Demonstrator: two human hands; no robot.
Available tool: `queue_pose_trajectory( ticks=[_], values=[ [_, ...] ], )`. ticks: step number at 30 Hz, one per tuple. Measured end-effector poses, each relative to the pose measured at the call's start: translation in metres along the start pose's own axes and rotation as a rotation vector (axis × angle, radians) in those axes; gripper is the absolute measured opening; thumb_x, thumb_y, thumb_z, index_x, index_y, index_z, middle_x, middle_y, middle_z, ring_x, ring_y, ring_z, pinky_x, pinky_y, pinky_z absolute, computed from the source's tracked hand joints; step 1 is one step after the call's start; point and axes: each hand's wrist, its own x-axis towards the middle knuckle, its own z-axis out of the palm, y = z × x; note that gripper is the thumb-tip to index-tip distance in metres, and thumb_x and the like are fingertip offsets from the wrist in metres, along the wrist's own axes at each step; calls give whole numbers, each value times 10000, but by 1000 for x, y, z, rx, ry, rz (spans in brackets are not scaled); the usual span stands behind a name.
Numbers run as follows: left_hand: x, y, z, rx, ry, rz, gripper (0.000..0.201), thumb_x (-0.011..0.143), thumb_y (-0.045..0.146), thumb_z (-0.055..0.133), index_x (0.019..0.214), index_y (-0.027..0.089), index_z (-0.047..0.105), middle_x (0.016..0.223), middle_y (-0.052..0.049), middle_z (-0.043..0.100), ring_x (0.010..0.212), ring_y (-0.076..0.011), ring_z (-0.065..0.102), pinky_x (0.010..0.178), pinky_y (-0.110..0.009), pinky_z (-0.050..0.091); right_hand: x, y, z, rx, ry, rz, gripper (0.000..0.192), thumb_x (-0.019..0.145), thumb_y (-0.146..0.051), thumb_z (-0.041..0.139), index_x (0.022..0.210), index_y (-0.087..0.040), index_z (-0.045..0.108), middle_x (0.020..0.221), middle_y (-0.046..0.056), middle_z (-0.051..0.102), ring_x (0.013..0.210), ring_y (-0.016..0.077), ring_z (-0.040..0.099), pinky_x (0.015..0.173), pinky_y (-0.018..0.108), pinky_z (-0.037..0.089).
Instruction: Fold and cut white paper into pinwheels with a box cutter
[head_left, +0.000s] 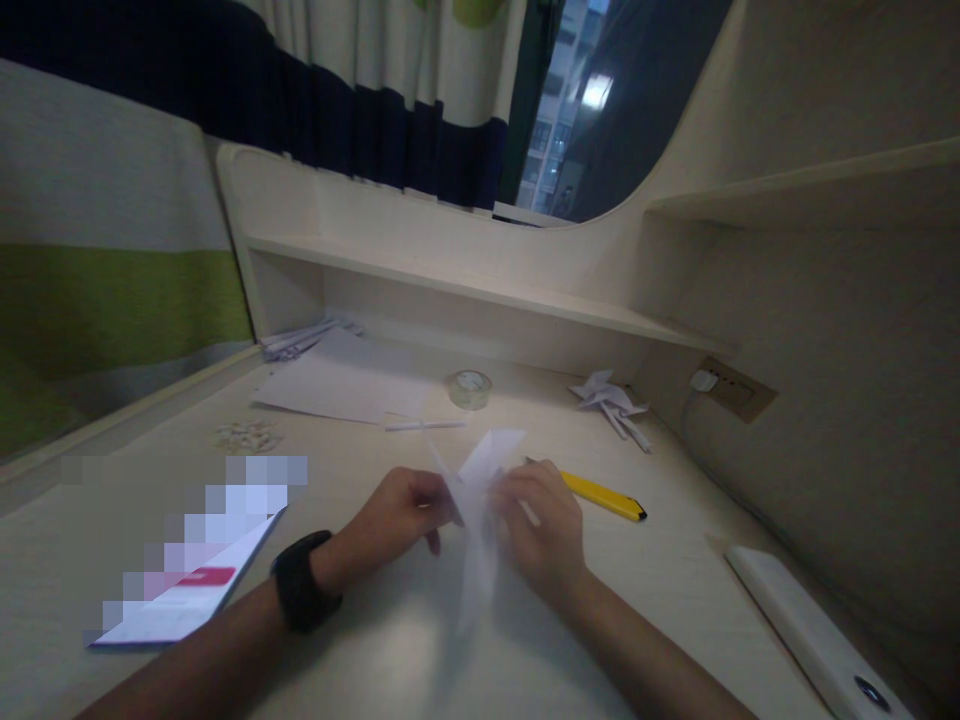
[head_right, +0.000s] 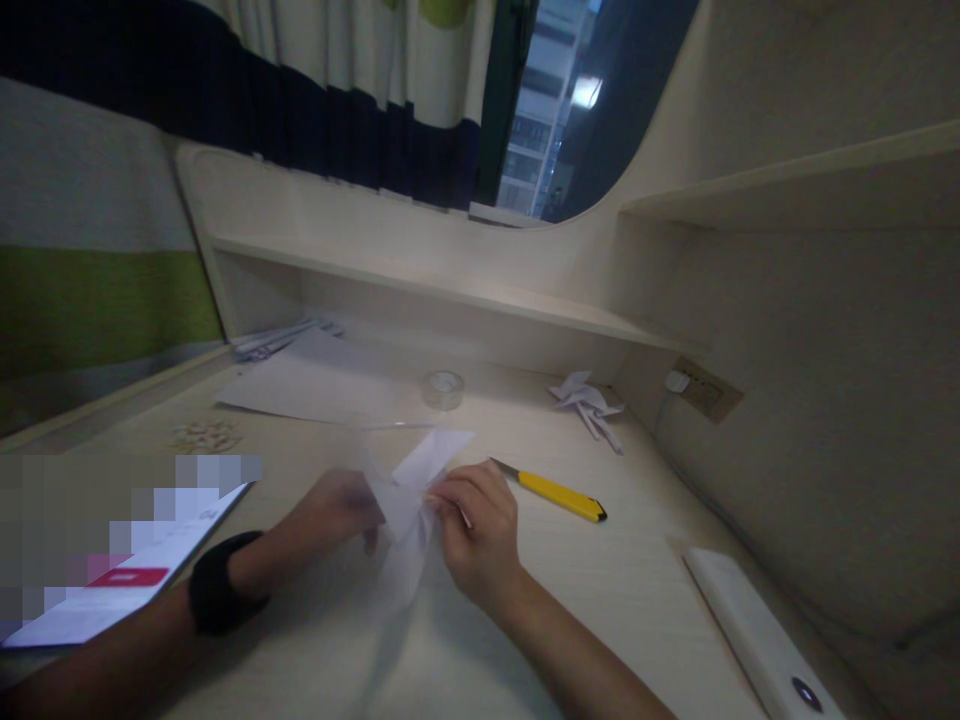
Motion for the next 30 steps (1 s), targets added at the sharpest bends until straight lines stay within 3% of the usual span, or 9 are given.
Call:
queue_pose_trajectory(
  ticks=[4, 12, 15, 20, 26, 30],
  values=[
    [-1, 1, 3, -11, -29, 13, 150, 745, 226, 624, 674, 123, 708, 644, -36, 672, 465, -100, 560, 420, -186, 461, -1, -1, 0, -13, 13, -24, 109, 798, -98, 594, 764, -194, 634, 741, 30, 643, 717, 174, 555, 696, 354, 433],
    [1, -2, 5, -3, 29, -27, 225, 724, 243, 614, 527, 134, 612, 534, 0, 598, 484, -116, 548, 472, -215, 448, -4, -4, 4, -16, 20, -39, 94, 800, -106, 593, 771, -185, 633, 737, 47, 639, 730, 184, 555, 693, 360, 441],
    [1, -7, 5, 7, 37, -17, 168, 715, 214, 596, 576, 130, 640, 520, 3, 583, 527, -138, 549, 518, -240, 450, -3, -8, 3, 8, 5, -55, 98, 804, -103, 587, 770, -182, 632, 735, 49, 639, 727, 183, 554, 691, 363, 438],
    [1, -17, 4, 1, 53, 2, 192, 760, 243, 560, 796, 124, 707, 640, -37, 651, 608, -170, 568, 555, -265, 455, 0, -11, 3, 34, -10, -72, 98, 798, -99, 599, 774, -184, 640, 730, 49, 632, 729, 184, 548, 675, 355, 432],
    [5, -21, 1, 137, 61, 64, 186, 761, 235, 543, 782, 134, 698, 803, -61, 699, 721, -205, 603, 644, -300, 485, 0, -6, 3, 20, -73, -61, 84, 811, -128, 598, 777, -192, 640, 727, 43, 622, 725, 182, 539, 663, 341, 430],
    [4, -13, 2, 198, 12, 87, 186, 783, 241, 523, 798, 144, 681, 824, -54, 700, 757, -209, 614, 701, -315, 487, 0, -9, -2, 9, -71, -3, 86, 808, -175, 619, 889, -198, 636, 850, 58, 625, 812, 190, 559, 719, 341, 448]
  ],
)
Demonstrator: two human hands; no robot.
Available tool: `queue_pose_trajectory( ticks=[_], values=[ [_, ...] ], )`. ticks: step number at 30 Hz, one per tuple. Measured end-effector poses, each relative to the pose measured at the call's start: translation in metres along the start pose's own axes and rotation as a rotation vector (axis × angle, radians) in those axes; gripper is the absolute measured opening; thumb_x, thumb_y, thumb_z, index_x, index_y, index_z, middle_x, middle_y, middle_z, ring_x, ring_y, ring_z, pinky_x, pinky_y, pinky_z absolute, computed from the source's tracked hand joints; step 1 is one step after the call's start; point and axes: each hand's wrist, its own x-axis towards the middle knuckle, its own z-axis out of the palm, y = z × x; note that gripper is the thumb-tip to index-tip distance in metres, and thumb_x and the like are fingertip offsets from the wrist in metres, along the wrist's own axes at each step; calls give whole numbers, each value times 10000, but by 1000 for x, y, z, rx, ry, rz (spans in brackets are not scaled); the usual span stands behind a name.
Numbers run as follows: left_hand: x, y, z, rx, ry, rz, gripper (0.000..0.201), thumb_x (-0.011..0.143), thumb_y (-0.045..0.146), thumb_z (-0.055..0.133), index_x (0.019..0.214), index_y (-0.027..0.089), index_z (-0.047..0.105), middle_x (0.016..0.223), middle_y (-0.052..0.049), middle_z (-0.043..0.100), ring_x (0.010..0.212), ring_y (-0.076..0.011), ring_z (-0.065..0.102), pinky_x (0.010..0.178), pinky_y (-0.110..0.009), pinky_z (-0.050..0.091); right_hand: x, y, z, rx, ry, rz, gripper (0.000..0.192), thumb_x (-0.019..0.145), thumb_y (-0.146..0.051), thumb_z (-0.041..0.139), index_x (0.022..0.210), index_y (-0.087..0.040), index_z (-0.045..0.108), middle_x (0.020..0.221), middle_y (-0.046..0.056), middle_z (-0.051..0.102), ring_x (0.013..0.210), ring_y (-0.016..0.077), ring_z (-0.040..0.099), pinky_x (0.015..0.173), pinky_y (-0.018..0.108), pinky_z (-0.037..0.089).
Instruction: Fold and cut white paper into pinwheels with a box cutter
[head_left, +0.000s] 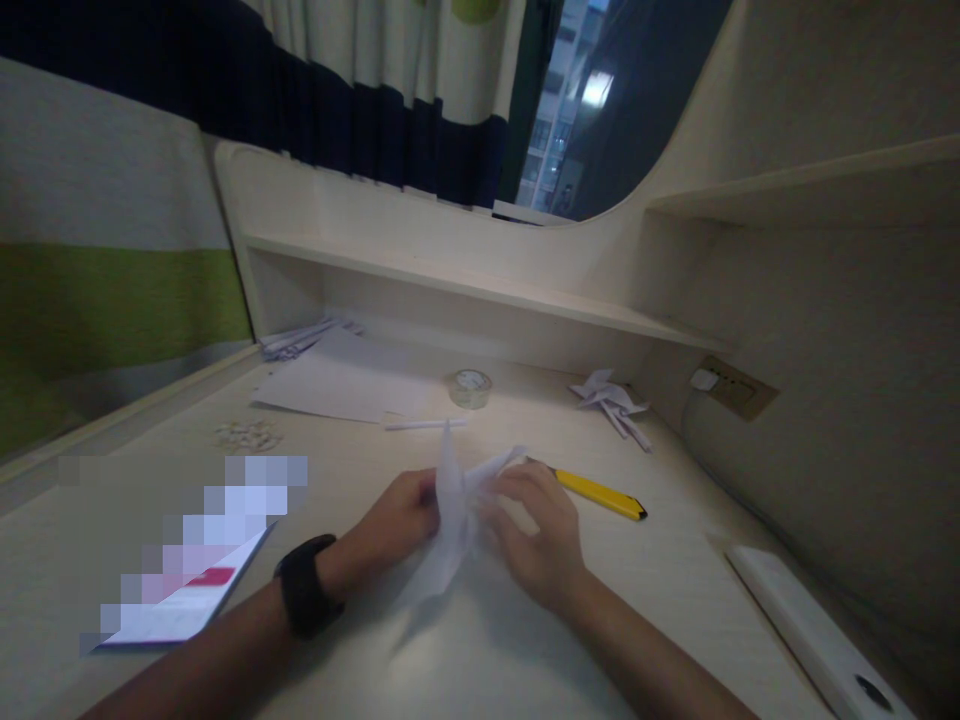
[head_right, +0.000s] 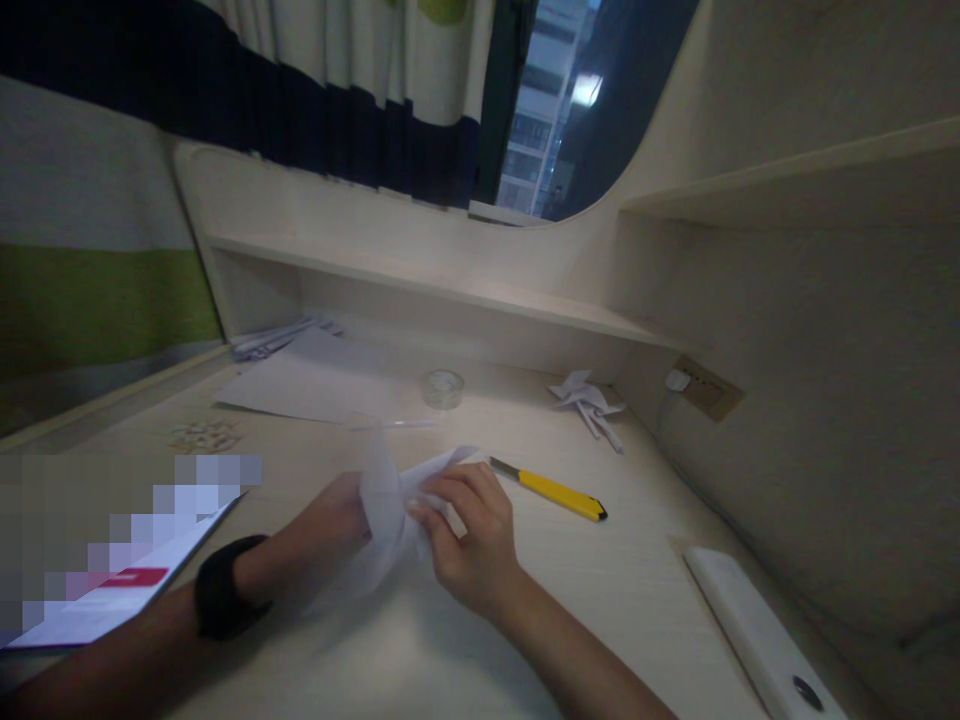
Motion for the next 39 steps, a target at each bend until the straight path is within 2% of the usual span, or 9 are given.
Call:
queue_pose_trajectory(
  ticks=[2, 6, 10, 15, 23, 28, 32, 35, 39],
  values=[
    [-1, 4, 1, 80, 35, 9, 190, 808, 249, 492, 785, 156, 657, 805, -41, 690, 749, -198, 607, 699, -306, 477, 1, -6, -4, -7, -64, 22, 224, 787, -252, 657, 998, -188, 617, 889, 66, 618, 817, 190, 566, 701, 324, 452],
    [-5, 4, 4, 289, 154, 79, 195, 846, 216, 408, 827, 173, 597, 803, -30, 646, 742, -180, 579, 679, -290, 445, 10, -21, -11, -60, -350, 63, 449, 752, -390, 692, 1133, -197, 553, 804, 15, 639, 695, 156, 588, 628, 279, 427],
    [-6, 1, 6, 418, 185, 165, 158, 853, 197, 397, 793, 186, 544, 781, -25, 601, 720, -178, 545, 665, -293, 421, 20, -29, -15, -191, -511, 127, 215, 806, -389, 621, 944, -225, 597, 684, -32, 652, 613, 139, 601, 569, 253, 373],
    [-6, 0, 5, 421, 177, 171, 153, 868, 206, 408, 776, 185, 528, 767, -26, 577, 712, -178, 537, 650, -286, 406, 29, -29, -21, -262, -591, 60, 88, 816, -282, 586, 806, -200, 615, 709, 0, 688, 636, 153, 631, 559, 254, 359],
    [-6, 3, 3, 335, 195, 135, 168, 859, 207, 402, 791, 175, 552, 773, -35, 588, 722, -189, 540, 706, -303, 432, 33, -30, -13, -409, -516, 37, 173, 823, -265, 569, 673, -179, 577, 602, 25, 647, 499, 144, 565, 497, 267, 298],
    [-5, 4, 1, 252, 202, 94, 181, 860, 227, 417, 771, 171, 565, 747, -23, 599, 715, -185, 548, 763, -315, 445, 36, -32, -9, -402, -491, 54, 60, 817, -227, 572, 775, -187, 561, 640, 23, 648, 547, 155, 585, 494, 257, 291],
    [-3, 12, -1, 97, 198, 43, 198, 847, 271, 462, 776, 156, 607, 763, -29, 635, 731, -188, 565, 759, -312, 458, 36, -35, -9, -250, -463, 132, 90, 818, -239, 598, 889, -198, 560, 634, -4, 645, 550, 145, 599, 498, 234, 335],
    [-2, 22, -6, -96, 138, -14, 256, 815, 365, 525, 838, 144, 653, 799, -51, 675, 749, -211, 593, 721, -318, 476, 35, -34, -11, -105, -379, 178, 315, 788, -280, 650, 1069, -216, 523, 680, -25, 658, 551, 130, 599, 518, 223, 390],
    [-4, 31, -12, -346, 20, -74, 358, 750, 446, 603, 906, 134, 682, 808, -86, 690, 725, -231, 610, 672, -331, 485, 31, -19, -17, -110, -149, 198, 203, 820, -288, 598, 1001, -211, 549, 699, -24, 625, 530, 103, 548, 534, 222, 417]
  ],
)
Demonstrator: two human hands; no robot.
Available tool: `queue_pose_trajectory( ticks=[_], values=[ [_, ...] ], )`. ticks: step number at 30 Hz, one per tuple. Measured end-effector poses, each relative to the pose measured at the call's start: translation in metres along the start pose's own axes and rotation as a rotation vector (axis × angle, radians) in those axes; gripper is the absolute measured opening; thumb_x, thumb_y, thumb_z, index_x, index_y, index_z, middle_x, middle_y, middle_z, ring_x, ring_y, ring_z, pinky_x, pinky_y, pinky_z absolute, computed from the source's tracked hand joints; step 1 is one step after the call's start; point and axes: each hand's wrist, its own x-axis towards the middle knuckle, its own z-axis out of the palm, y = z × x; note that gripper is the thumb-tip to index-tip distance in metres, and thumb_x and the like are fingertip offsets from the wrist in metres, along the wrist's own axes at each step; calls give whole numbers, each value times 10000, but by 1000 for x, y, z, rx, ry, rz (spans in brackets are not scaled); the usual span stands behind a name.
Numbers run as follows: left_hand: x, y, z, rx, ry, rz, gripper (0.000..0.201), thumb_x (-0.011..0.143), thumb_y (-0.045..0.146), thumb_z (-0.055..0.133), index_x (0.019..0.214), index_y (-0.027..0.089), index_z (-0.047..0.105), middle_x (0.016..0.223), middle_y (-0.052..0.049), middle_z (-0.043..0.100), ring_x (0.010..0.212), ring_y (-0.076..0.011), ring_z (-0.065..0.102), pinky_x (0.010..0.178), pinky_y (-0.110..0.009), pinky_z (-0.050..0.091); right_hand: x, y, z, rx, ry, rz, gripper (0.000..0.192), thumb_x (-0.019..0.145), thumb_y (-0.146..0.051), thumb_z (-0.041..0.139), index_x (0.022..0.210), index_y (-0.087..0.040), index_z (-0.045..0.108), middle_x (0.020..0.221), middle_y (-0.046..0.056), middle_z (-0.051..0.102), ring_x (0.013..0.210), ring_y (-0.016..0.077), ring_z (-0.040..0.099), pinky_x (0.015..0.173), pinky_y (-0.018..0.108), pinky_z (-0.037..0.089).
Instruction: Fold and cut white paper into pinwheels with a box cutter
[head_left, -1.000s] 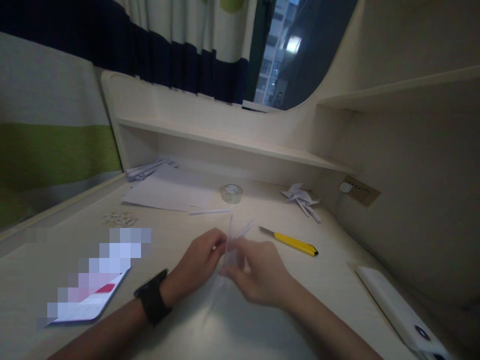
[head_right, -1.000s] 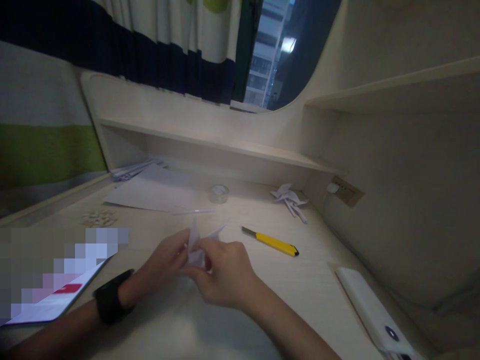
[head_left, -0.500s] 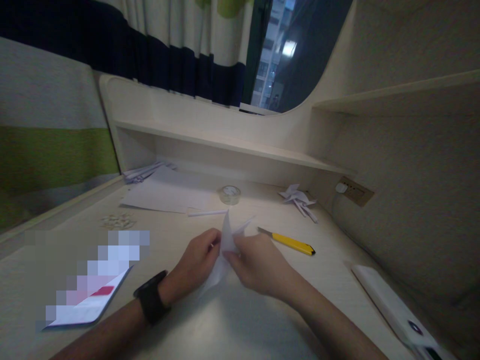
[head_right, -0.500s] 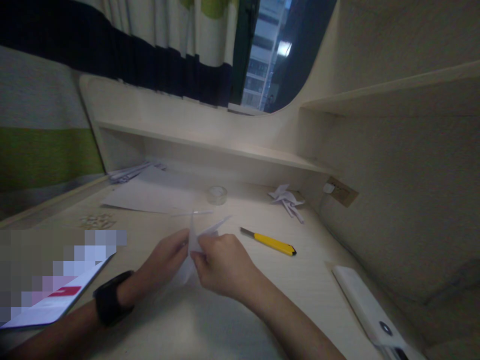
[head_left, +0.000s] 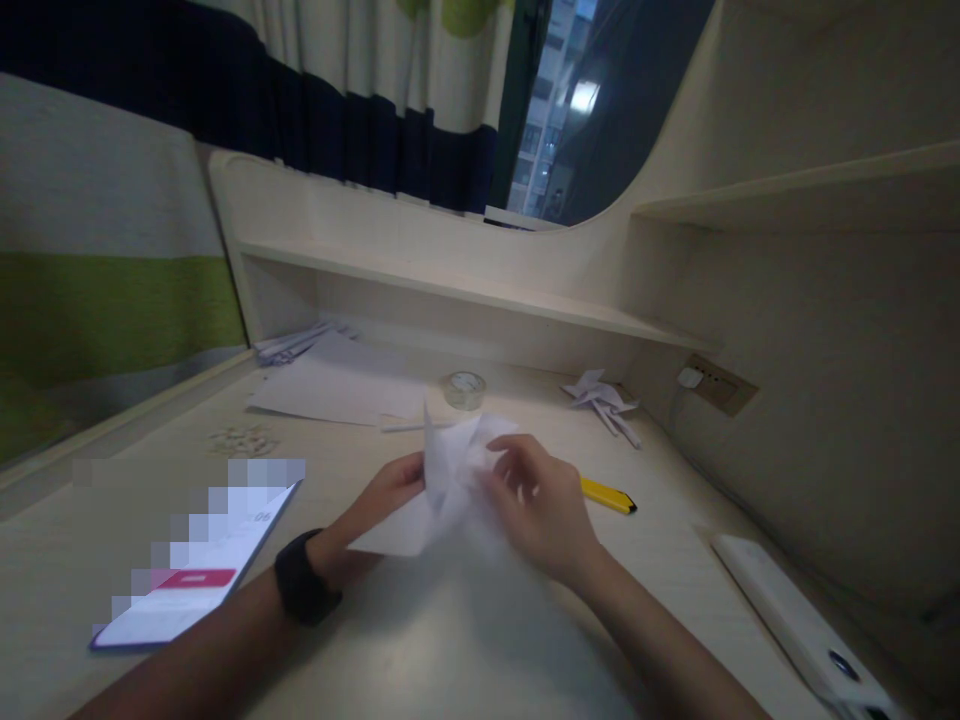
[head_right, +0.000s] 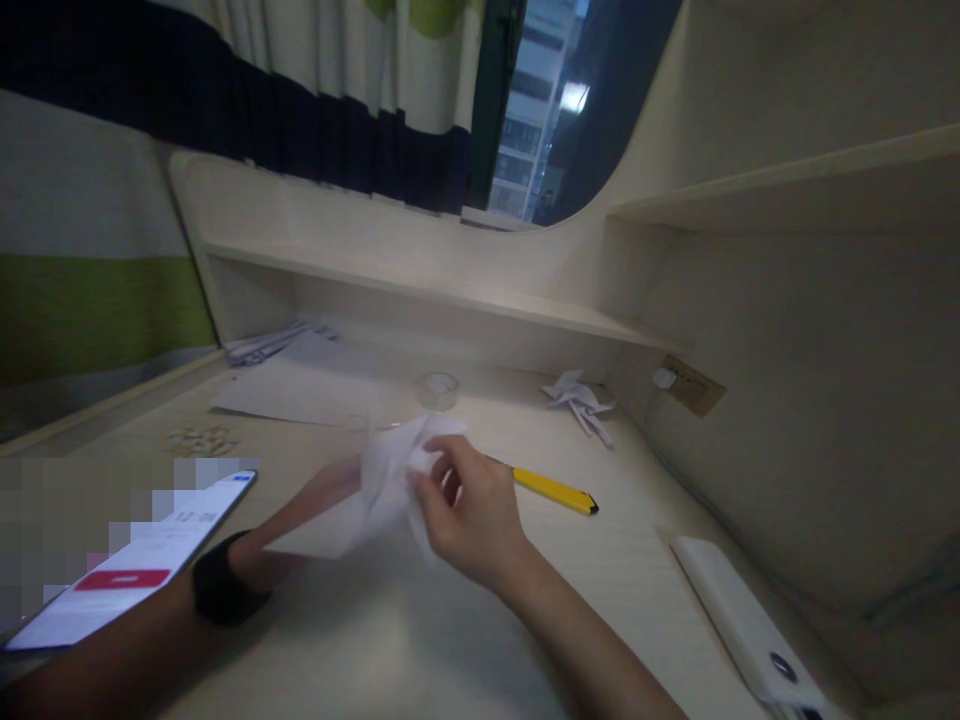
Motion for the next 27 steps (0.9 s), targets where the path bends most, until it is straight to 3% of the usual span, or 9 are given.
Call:
queue_pose_trajectory(
  ticks=[3, 6, 11, 14, 18, 24, 27],
  values=[
    [-2, -1, 0, -100, -16, -17, 374, 750, 446, 608, 924, 123, 682, 837, -104, 687, 713, -226, 607, 657, -332, 479, 0, 13, -2, -46, 85, -43, 163, 817, -271, 580, 963, -197, 573, 849, 30, 635, 619, 122, 551, 592, 255, 451],
    [-3, -1, 4, -106, -1, -6, 364, 735, 431, 632, 912, 116, 675, 862, -104, 682, 725, -219, 594, 667, -325, 467, -1, 15, -1, -21, 5, -136, 220, 801, -260, 595, 1012, -202, 573, 1005, 71, 627, 842, 184, 582, 713, 315, 480],
    [0, -2, 7, -32, 7, 29, 345, 724, 436, 629, 869, 123, 649, 878, -93, 666, 779, -229, 578, 721, -341, 458, -4, 7, 10, 6, -56, -196, 679, 721, -311, 701, 1315, -205, 390, 1252, 126, 521, 1101, 262, 490, 871, 418, 448],
    [3, -11, 4, 101, -8, 66, 334, 750, 456, 586, 841, 138, 631, 841, -77, 659, 782, -225, 571, 745, -352, 459, -5, 4, 13, -10, -65, -265, 570, 768, -300, 669, 1278, -198, 437, 1168, 120, 579, 1046, 250, 514, 878, 429, 427],
    [9, -28, -1, 217, -52, 116, 334, 762, 461, 571, 861, 150, 642, 866, -70, 676, 837, -237, 586, 763, -347, 466, 0, 0, 9, 32, -151, -270, 269, 765, -262, 687, 1020, -213, 616, 917, 52, 645, 902, 208, 548, 821, 388, 435],
    [8, -35, -1, 249, -147, 129, 250, 829, 330, 555, 960, 150, 668, 987, -70, 697, 905, -241, 618, 817, -351, 468, 12, -2, -3, 275, -305, -48, 347, 606, -247, 824, 921, -249, 679, 902, 17, 614, 866, 172, 569, 713, 301, 488],
    [7, -34, 0, 271, -167, 143, 227, 841, 309, 552, 963, 161, 675, 995, -65, 701, 901, -236, 623, 814, -346, 470, 17, 1, -9, 318, -418, -58, 359, 601, -247, 825, 932, -250, 686, 913, 8, 624, 856, 156, 586, 739, 297, 496]
  ],
)
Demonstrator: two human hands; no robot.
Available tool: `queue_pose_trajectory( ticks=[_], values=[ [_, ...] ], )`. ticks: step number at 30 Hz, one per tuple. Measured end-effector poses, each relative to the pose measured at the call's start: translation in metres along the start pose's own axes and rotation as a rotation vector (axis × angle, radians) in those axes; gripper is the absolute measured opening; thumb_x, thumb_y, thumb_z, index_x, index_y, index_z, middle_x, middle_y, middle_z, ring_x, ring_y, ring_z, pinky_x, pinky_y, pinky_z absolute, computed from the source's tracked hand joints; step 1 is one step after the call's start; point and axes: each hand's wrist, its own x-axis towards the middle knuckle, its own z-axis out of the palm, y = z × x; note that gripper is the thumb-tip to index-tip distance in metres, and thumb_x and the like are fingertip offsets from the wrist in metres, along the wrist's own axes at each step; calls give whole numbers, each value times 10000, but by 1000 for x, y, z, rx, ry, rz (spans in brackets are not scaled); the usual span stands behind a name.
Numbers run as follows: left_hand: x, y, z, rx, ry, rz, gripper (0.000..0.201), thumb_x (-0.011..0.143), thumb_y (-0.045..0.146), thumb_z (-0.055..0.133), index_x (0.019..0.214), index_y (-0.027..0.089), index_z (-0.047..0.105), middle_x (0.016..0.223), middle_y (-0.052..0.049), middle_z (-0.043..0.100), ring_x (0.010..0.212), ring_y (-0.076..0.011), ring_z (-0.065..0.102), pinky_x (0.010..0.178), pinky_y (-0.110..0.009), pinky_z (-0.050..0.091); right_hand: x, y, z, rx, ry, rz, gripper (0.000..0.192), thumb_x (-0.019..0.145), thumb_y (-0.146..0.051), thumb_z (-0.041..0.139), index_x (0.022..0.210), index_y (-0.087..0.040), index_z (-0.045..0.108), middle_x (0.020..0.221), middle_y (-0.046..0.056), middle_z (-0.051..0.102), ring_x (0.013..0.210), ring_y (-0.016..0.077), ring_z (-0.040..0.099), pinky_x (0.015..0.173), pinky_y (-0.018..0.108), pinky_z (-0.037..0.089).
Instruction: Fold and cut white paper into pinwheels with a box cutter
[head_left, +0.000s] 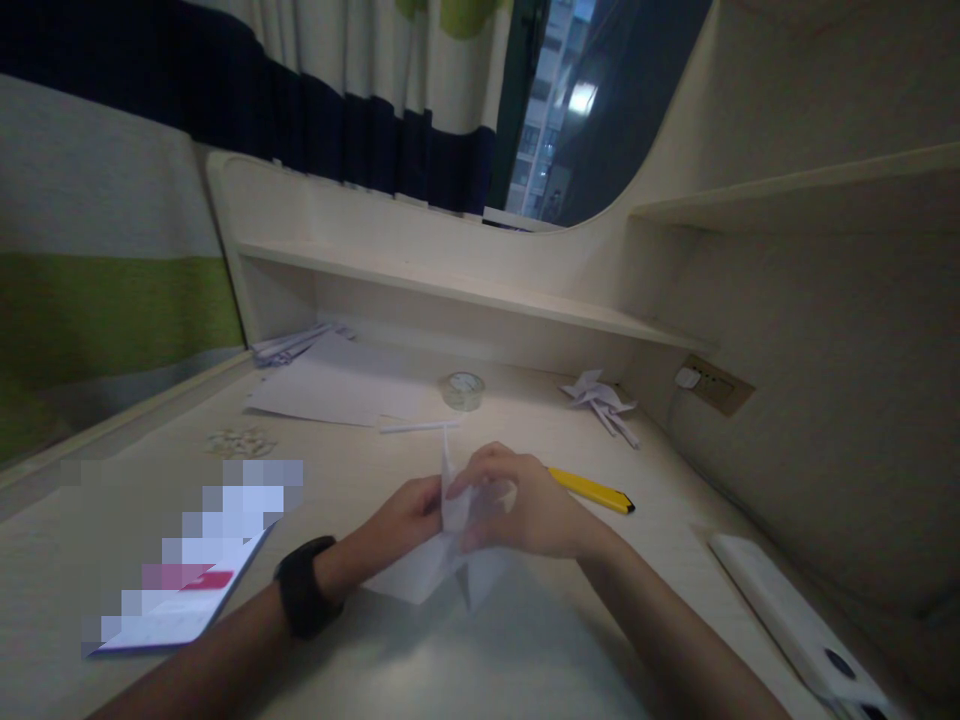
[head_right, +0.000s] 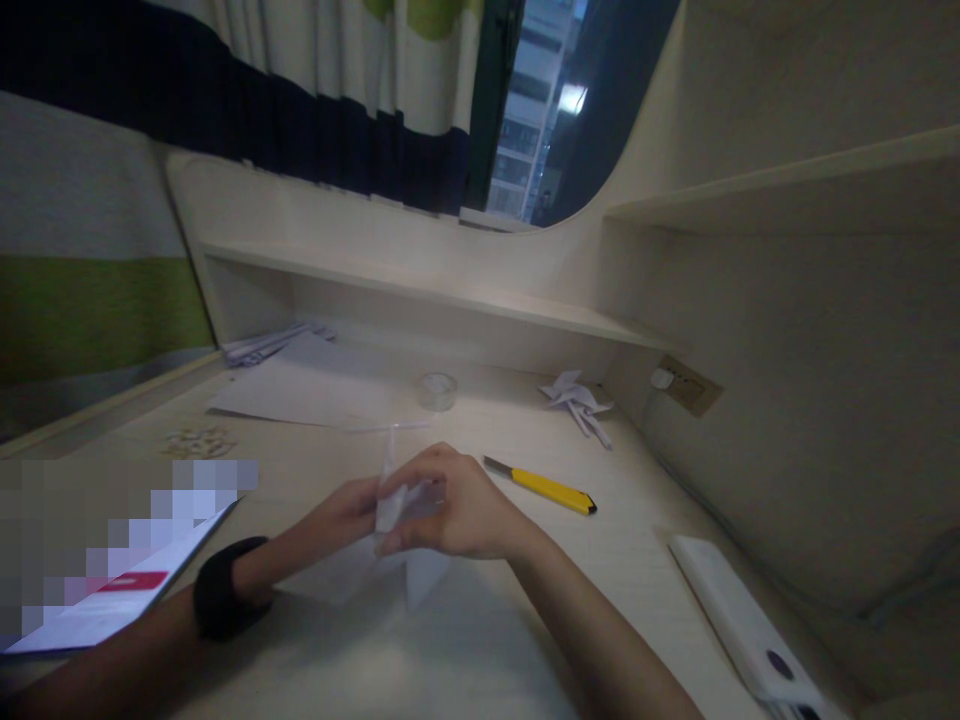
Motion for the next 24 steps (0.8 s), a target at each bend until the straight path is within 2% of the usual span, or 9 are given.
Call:
queue_pose_trajectory(
  ticks=[6, 11, 14, 19, 22, 24],
  values=[
    [1, -4, 1, -25, -9, 7, 279, 848, 313, 538, 1024, 141, 670, 1043, -90, 699, 920, -250, 631, 809, -353, 478, 2, -1, -11, -70, -84, -36, 222, 715, -223, 748, 929, -261, 700, 859, -3, 661, 801, 139, 601, 738, 292, 497],
    [0, -8, 2, 12, -5, 6, 284, 856, 280, 547, 1087, 149, 650, 1132, -85, 665, 1036, -259, 588, 867, -345, 455, 6, -4, -13, -96, -129, -56, 178, 755, -221, 718, 921, -284, 713, 791, -30, 683, 772, 126, 605, 725, 267, 488],
    [-1, -9, 2, 24, -2, 8, 293, 860, 277, 539, 1103, 147, 639, 1146, -85, 655, 1051, -257, 574, 887, -346, 441, 7, -2, -13, -46, -128, -21, 162, 748, -266, 724, 910, -270, 722, 774, -21, 672, 727, 120, 606, 675, 245, 484],
    [1, 1, 1, -30, -8, -38, 320, 828, 341, 549, 1062, 148, 649, 1091, -85, 671, 1002, -268, 576, 851, -363, 448, 11, -1, -13, 67, -148, 16, 152, 748, -305, 720, 881, -233, 733, 766, -3, 682, 733, 122, 598, 683, 241, 464],
    [1, 12, 0, -187, 9, -57, 343, 773, 356, 612, 1046, 151, 650, 1068, -85, 669, 978, -266, 579, 858, -374, 438, 12, -2, -15, 60, -78, 21, 227, 734, -292, 733, 953, -234, 713, 831, 1, 693, 748, 125, 590, 675, 241, 448],
    [-2, 19, 0, -319, 42, -62, 305, 731, 343, 659, 964, 146, 667, 982, -79, 678, 870, -235, 596, 805, -352, 454, 10, -2, -16, -8, 85, 31, 200, 757, -285, 710, 950, -232, 699, 872, 2, 692, 743, 124, 579, 668, 246, 434]
  ],
)
